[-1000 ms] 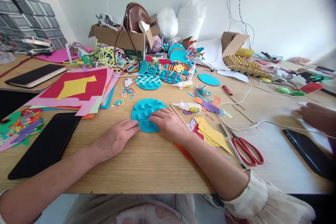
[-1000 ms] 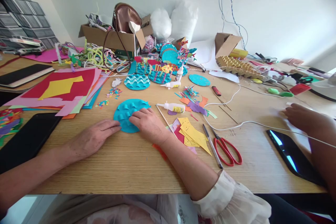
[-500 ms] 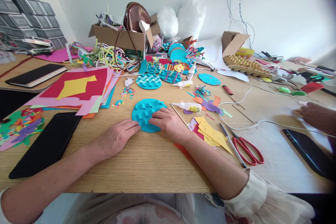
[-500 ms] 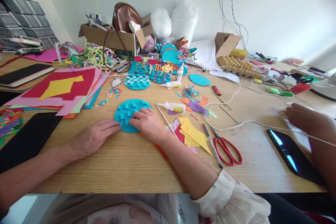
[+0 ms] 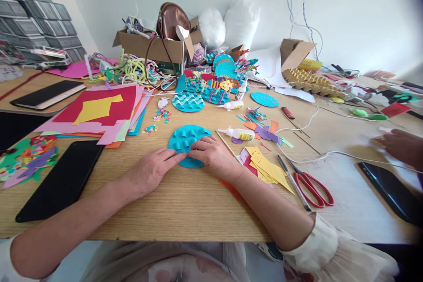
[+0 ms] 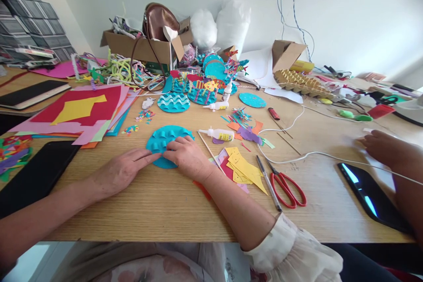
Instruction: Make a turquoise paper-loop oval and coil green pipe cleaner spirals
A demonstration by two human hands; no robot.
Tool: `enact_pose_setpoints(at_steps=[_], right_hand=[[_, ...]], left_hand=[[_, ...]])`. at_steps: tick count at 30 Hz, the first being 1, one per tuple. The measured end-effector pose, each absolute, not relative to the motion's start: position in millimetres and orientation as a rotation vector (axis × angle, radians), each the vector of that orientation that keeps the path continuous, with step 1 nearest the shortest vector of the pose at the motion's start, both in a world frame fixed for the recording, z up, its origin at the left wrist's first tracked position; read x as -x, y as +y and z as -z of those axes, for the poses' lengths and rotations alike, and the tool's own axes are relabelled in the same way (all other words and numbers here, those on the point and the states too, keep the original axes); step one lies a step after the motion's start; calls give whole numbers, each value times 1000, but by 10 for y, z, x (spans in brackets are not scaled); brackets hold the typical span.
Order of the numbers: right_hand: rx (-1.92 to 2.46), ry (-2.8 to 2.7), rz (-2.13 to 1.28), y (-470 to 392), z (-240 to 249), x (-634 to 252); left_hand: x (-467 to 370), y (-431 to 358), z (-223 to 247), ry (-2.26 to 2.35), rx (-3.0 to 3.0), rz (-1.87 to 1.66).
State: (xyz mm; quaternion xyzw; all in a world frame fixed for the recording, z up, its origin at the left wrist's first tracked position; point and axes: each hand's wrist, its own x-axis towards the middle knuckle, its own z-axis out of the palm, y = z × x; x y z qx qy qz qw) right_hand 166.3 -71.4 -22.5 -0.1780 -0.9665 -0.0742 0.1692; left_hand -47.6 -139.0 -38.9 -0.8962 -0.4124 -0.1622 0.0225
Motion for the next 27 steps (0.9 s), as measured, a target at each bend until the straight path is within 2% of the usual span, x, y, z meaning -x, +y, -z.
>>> enact_pose_setpoints(at_steps=[27], right_hand=[[408,-2792,152,-756,208,-1655]], left_hand=[[401,-1418,374,-1373,2686,513]])
